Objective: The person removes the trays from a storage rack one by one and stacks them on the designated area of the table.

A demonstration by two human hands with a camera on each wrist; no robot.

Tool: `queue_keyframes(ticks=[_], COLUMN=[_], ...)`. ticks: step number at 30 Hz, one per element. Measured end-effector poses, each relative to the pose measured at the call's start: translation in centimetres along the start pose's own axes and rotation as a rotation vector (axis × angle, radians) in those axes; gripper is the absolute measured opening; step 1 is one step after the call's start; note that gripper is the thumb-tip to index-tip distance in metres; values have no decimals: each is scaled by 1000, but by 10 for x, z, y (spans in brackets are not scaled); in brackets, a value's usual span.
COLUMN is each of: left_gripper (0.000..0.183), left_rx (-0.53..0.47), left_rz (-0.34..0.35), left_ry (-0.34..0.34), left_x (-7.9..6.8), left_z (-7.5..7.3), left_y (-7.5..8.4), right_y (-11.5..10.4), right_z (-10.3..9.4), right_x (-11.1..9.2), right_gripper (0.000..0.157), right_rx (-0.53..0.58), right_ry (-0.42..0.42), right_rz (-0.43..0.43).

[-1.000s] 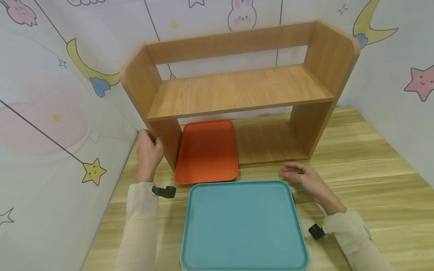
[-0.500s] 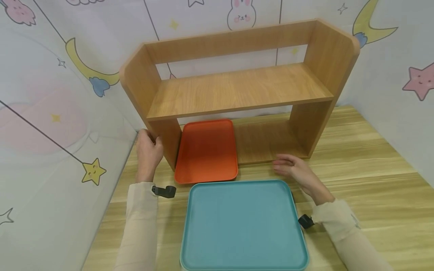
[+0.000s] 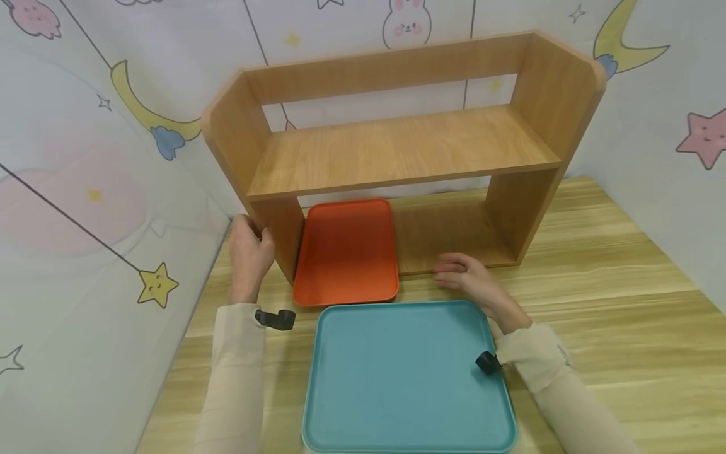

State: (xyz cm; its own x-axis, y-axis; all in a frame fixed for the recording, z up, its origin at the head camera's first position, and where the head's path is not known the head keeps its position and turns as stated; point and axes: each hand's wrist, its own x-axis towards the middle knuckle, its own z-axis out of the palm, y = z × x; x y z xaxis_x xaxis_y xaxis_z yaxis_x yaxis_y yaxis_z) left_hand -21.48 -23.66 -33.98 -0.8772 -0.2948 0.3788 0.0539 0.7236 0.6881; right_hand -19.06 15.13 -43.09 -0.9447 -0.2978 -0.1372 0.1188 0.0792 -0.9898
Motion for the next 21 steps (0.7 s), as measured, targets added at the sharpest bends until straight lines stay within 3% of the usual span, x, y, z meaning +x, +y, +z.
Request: queue_keyframes(ticks=[21], left_gripper=[19], left_rx=[7], left_rz=[3], left_ry=[4], left_x=[0], left_z=[1], left_y=[-2], right_y=[3], right_z=[39], right_x=[28], right_gripper=[61], right_rx=[46], right_ry=[20], right_rz=[75])
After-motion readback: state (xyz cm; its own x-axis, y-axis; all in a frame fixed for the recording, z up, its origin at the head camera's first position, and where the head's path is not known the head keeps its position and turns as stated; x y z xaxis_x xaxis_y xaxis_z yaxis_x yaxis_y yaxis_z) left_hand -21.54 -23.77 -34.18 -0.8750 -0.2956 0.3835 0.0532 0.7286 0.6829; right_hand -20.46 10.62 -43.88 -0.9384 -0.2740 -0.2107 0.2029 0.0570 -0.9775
